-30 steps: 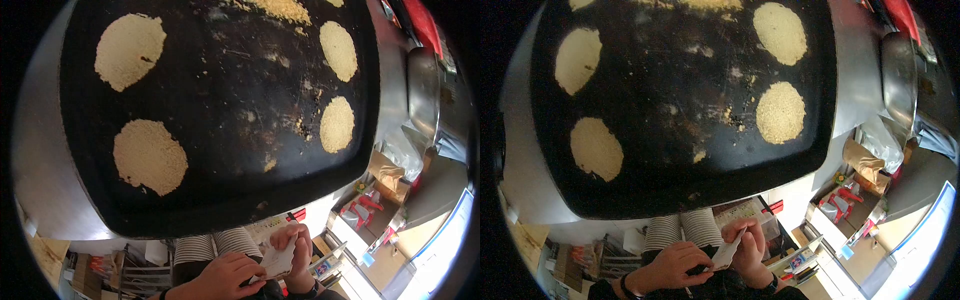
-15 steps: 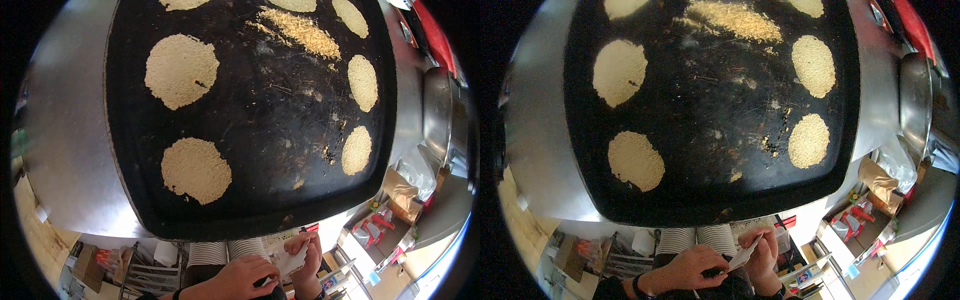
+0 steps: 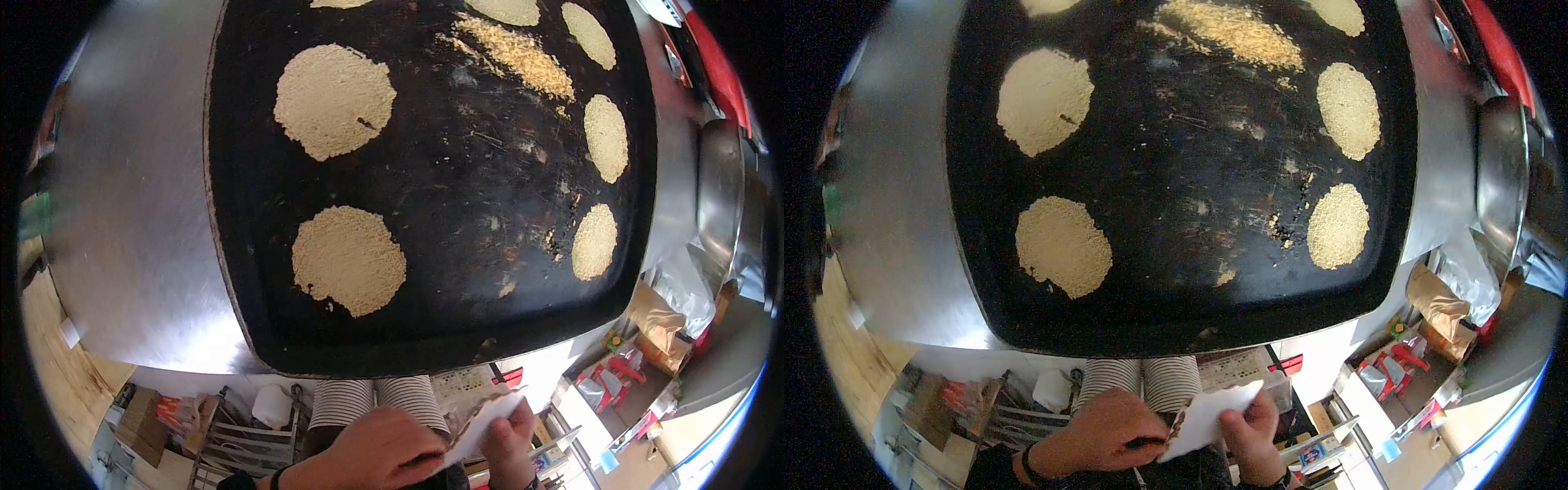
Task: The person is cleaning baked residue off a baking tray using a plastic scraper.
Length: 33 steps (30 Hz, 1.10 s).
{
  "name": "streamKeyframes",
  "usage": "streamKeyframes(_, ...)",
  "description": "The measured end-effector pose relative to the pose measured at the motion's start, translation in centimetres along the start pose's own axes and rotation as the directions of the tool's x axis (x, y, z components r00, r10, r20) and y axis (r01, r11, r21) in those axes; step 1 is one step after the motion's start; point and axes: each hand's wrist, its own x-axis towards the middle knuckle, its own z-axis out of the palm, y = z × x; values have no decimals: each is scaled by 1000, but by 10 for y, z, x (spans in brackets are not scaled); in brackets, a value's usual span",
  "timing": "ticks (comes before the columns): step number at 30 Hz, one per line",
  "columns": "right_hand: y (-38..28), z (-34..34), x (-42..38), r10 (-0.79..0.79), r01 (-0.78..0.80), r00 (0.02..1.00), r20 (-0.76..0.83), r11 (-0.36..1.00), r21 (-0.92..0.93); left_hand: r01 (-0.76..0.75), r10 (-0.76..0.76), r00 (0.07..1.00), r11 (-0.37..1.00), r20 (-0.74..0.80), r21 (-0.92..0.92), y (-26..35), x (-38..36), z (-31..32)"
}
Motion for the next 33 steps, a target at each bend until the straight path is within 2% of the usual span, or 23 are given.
streamKeyframes(1,-10,3,-3,-36,31,998,-51,995,-90,-3,9,991,999,-132,44,5,-13,-7)
streamKeyframes(2,-17,11,4,-197,189,971,-132,979,-73,0,23,965,996,-261,86,10,-30,-16)
streamKeyframes(3,-38,20,7,-197,183,965,-174,979,-93,9,40,922,992,-384,124,8,-43,-21)
streamKeyframes(4,-53,23,17,-272,243,950,-157,953,-180,77,73,806,971,-588,227,1,-51,-21)
streamKeyframes(6,-79,43,40,-410,334,896,-172,875,-350,281,206,453,890,-867,358,-19,-62,-19)
streamKeyframes(7,-87,48,48,-476,377,864,-165,829,-413,403,296,244,835,-924,374,-27,-71,-20)
streamKeyframes(8,-96,59,56,-518,412,838,-169,805,-426,546,260,224,765,-939,342,-36,-84,-19)
streamKeyframes(10,-105,72,70,-603,472,783,-155,737,-484,699,271,79,671,-959,247,-61,-109,-26)
streamKeyframes(12,-109,78,85,-710,536,688,-147,635,-556,727,351,-170,675,-921,123,-93,-113,-39)
streamKeyframes(13,-111,83,93,-775,588,617,-134,568,-576,761,375,-113,628,-920,162,-94,-107,-47)
streamKeyframes(15,-122,93,97,-746,562,644,-170,612,-557,813,408,-2,533,-913,236,-88,-97,-68)
streamKeyframes(18,-126,88,110,-798,605,574,-186,566,-560,806,496,71,483,-865,343,-98,-97,-76)
streamKeyframes(23,-120,86,121,-804,571,528,-274,575,-586,777,467,46,540,-883,325,-96,-97,-74)
streamKeyframes(24,-116,83,123,-831,592,482,-279,543,-595,781,455,51,537,-889,320,-94,-97,-73)
streamKeyframes(27,-109,76,114,-859,523,443,-258,481,-703,782,437,37,548,-899,298,-99,-99,-70)
streamKeyframes(28,-109,79,114,-856,545,451,-252,488,-682,780,437,26,554,-899,292,-100,-100,-69)
streamKeyframes(30,-108,92,120,-870,582,404,-282,482,-654,797,432,16,539,-902,273,-101,-100,-69)
streamKeyframes(32,-106,88,117,-860,614,431,-274,502,-609,848,389,23,480,-921,224,-99,-104,-63)
streamKeyframes(33,-105,83,116,-856,630,439,-271,509,-587,841,378,17,495,-925,218,-98,-104,-61)
